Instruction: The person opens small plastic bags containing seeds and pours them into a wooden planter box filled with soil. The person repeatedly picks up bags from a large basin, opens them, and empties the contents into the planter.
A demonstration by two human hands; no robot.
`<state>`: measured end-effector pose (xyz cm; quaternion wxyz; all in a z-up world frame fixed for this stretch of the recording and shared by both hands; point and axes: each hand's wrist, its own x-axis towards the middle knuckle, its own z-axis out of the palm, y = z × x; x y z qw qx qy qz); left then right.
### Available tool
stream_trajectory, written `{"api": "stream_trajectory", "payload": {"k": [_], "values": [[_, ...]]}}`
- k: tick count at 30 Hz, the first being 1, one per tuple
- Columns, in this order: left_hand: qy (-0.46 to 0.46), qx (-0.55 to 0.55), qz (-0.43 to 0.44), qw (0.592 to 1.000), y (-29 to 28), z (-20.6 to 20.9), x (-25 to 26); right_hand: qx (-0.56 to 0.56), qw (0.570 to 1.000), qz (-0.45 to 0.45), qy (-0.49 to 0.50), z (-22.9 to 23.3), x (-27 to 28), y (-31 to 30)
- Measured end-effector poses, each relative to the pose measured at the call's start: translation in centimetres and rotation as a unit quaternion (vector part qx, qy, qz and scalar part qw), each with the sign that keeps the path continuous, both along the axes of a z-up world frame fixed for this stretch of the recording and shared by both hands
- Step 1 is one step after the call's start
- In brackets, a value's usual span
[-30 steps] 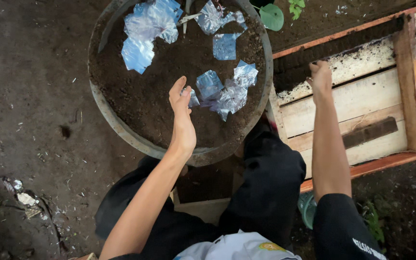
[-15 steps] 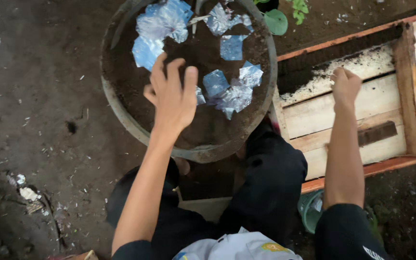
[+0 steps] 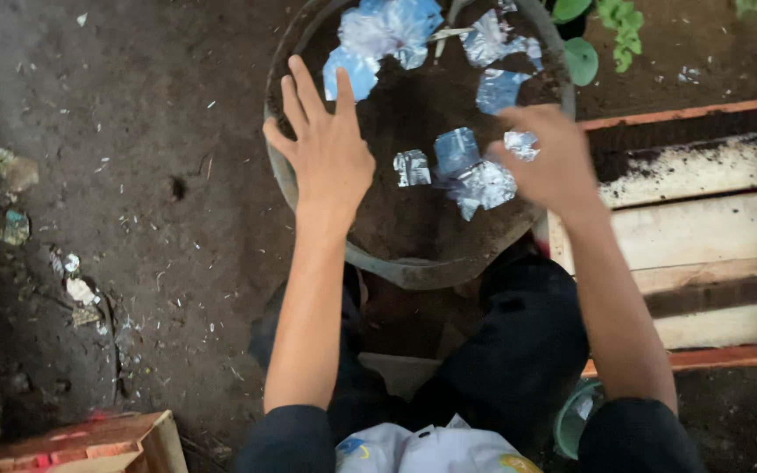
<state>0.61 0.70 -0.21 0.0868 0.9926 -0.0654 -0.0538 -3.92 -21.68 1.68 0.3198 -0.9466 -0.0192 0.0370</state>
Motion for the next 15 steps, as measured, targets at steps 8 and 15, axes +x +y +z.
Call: {"api": "stream_trajectory", "payload": {"k": [8,15], "values": [[-0.057,-0.037,0.010,0.998,0.1,0.1,0.2,-0.244,0.959,0.094,0.109,-7.3,2.5,6.8],[-0.073,-0.061,0.008,0.995,0.0,-0.4,0.6,-0.220,0.965,0.039,0.140,-9.7,2.4,6.8]]}}
